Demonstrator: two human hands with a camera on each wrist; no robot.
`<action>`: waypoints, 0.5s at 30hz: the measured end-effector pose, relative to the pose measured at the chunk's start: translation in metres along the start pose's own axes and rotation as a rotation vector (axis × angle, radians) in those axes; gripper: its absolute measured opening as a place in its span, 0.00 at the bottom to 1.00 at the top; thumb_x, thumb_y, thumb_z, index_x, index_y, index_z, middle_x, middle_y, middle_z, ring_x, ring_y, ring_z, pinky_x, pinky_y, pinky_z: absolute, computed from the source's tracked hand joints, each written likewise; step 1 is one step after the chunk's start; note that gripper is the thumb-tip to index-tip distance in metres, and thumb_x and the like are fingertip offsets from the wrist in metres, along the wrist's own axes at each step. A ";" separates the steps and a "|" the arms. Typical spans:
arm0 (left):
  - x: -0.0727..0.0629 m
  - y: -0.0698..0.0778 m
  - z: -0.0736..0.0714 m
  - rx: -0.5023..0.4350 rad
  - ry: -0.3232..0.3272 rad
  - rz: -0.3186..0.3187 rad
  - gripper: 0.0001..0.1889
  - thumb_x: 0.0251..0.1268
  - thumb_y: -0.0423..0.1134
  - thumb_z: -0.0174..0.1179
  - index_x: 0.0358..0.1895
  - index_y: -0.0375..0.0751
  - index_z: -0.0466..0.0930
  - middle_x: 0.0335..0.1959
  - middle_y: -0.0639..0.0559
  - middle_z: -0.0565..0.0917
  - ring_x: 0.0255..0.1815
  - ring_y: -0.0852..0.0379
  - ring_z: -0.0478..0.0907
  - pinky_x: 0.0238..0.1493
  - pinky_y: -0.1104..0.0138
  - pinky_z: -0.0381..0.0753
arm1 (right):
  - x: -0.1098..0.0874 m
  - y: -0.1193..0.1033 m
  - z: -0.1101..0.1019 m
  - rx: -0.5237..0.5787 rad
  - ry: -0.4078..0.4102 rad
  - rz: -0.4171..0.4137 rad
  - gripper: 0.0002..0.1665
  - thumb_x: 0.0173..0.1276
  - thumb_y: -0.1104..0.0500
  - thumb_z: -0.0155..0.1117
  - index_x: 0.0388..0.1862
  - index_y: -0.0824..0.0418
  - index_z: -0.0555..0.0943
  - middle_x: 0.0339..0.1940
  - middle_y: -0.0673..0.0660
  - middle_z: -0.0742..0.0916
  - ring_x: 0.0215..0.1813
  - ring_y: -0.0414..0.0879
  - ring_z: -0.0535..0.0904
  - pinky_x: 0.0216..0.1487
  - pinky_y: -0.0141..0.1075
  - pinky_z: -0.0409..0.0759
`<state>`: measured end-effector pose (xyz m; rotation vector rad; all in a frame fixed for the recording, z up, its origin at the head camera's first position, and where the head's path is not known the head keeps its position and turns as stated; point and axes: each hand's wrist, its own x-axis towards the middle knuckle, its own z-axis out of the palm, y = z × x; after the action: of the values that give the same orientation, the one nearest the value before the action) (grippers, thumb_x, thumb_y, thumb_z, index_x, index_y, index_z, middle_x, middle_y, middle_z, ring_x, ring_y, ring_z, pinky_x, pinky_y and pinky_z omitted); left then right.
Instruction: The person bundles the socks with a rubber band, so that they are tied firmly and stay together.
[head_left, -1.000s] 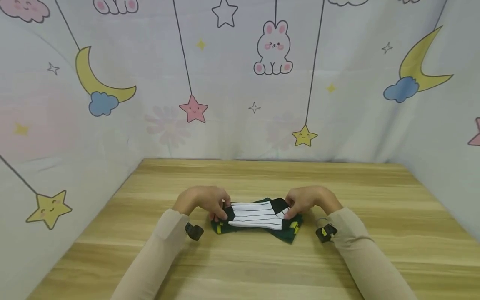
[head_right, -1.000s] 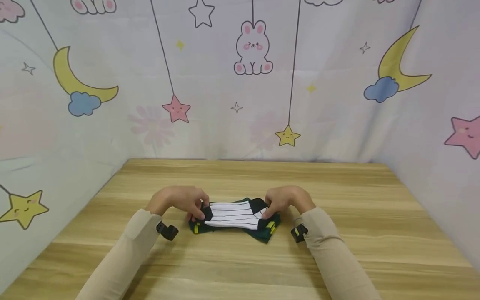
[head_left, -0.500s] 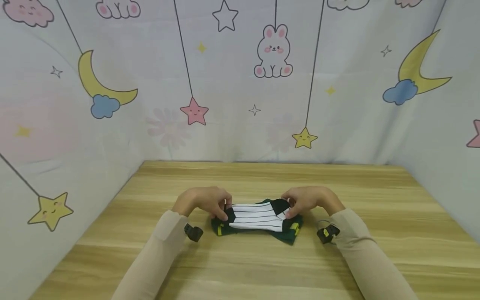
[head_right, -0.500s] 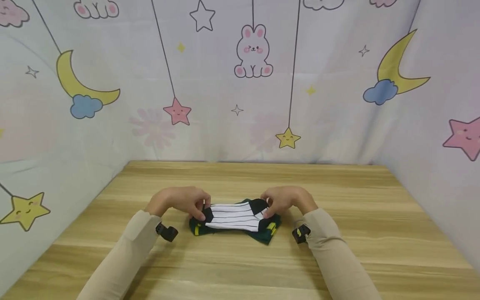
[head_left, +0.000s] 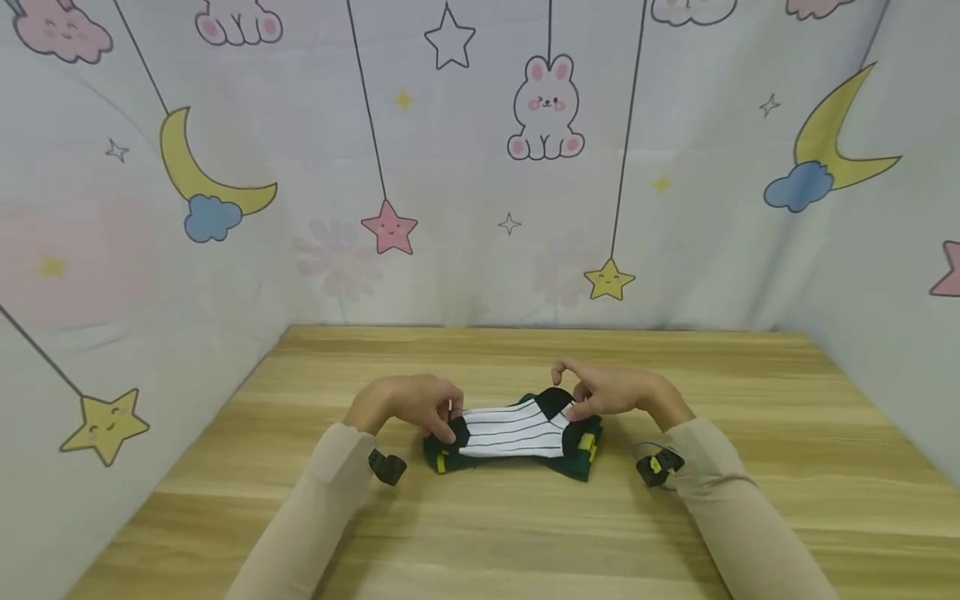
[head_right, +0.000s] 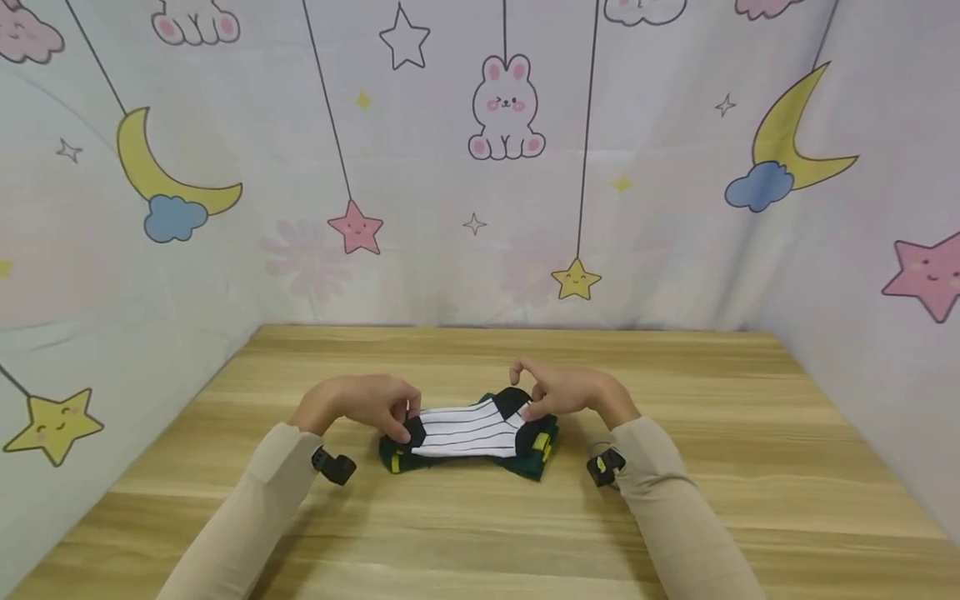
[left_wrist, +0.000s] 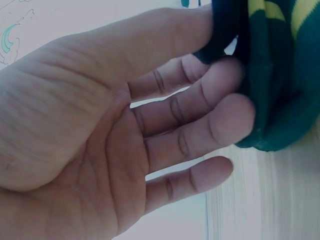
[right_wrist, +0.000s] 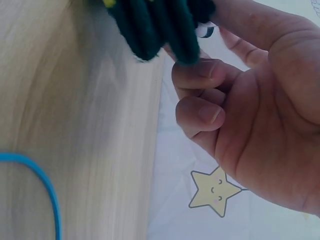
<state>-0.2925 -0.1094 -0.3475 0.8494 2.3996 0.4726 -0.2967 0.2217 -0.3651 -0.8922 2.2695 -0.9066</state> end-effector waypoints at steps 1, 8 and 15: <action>0.000 0.000 0.000 0.003 -0.001 0.000 0.11 0.60 0.34 0.71 0.36 0.39 0.76 0.25 0.54 0.82 0.24 0.59 0.77 0.34 0.70 0.73 | 0.000 0.000 0.000 0.006 0.003 -0.003 0.22 0.74 0.63 0.61 0.56 0.60 0.59 0.21 0.48 0.70 0.23 0.40 0.60 0.29 0.32 0.62; -0.003 0.000 -0.002 0.009 0.011 0.000 0.11 0.60 0.35 0.71 0.37 0.39 0.76 0.25 0.54 0.81 0.25 0.58 0.77 0.34 0.69 0.73 | -0.001 -0.004 -0.004 -0.099 0.045 -0.038 0.16 0.74 0.61 0.61 0.55 0.62 0.67 0.30 0.51 0.81 0.30 0.42 0.70 0.33 0.35 0.69; -0.005 -0.002 -0.006 0.017 0.053 0.056 0.10 0.63 0.37 0.70 0.38 0.41 0.77 0.26 0.54 0.80 0.25 0.54 0.78 0.35 0.67 0.74 | -0.001 -0.008 -0.008 -0.165 0.094 -0.094 0.15 0.74 0.60 0.63 0.53 0.64 0.73 0.36 0.52 0.84 0.37 0.43 0.77 0.37 0.36 0.75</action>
<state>-0.2941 -0.1148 -0.3422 0.9251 2.4365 0.5032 -0.2980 0.2213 -0.3544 -1.0564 2.4284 -0.8268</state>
